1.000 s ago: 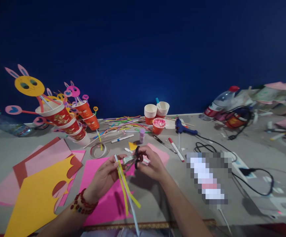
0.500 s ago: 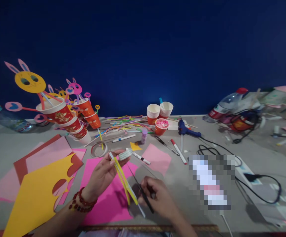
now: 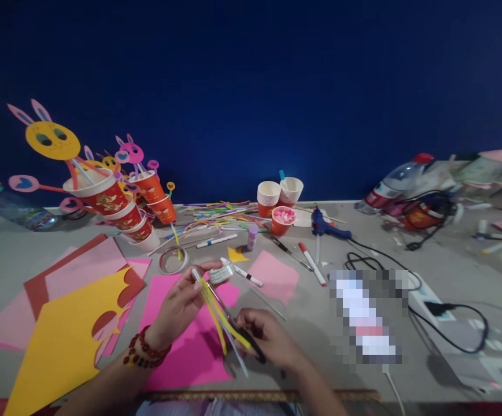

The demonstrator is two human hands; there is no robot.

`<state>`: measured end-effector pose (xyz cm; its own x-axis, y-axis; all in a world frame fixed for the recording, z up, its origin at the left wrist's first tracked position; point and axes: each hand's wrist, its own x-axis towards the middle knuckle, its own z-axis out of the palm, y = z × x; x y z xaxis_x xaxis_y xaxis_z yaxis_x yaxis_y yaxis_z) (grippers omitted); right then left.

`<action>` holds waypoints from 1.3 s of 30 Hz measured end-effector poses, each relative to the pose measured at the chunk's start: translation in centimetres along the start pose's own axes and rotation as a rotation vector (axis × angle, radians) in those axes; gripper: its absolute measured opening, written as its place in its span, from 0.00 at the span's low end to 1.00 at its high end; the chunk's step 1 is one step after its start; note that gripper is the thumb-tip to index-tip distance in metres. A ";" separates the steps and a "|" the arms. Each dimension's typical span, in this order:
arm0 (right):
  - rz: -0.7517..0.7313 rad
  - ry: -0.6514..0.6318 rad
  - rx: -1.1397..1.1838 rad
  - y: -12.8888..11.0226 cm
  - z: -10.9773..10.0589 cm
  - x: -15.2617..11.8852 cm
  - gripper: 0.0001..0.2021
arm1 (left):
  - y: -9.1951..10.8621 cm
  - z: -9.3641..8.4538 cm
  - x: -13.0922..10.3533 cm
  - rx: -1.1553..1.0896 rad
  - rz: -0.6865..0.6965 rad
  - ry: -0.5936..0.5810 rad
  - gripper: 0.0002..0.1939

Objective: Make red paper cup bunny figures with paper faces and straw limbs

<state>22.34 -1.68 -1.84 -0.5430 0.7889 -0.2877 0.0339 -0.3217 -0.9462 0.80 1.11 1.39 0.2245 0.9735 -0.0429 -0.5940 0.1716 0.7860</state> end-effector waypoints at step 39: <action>-0.392 0.313 0.052 -5.1 -0.7 2.4 0.21 | 1.2 -0.2 0.2 0.107 -0.010 -0.227 0.06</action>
<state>21.44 2.19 2.20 -0.2285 0.9722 0.0502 -0.1681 0.0114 -0.9857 -0.01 1.51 2.18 0.4052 0.9108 0.0788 -0.5082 0.1528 0.8476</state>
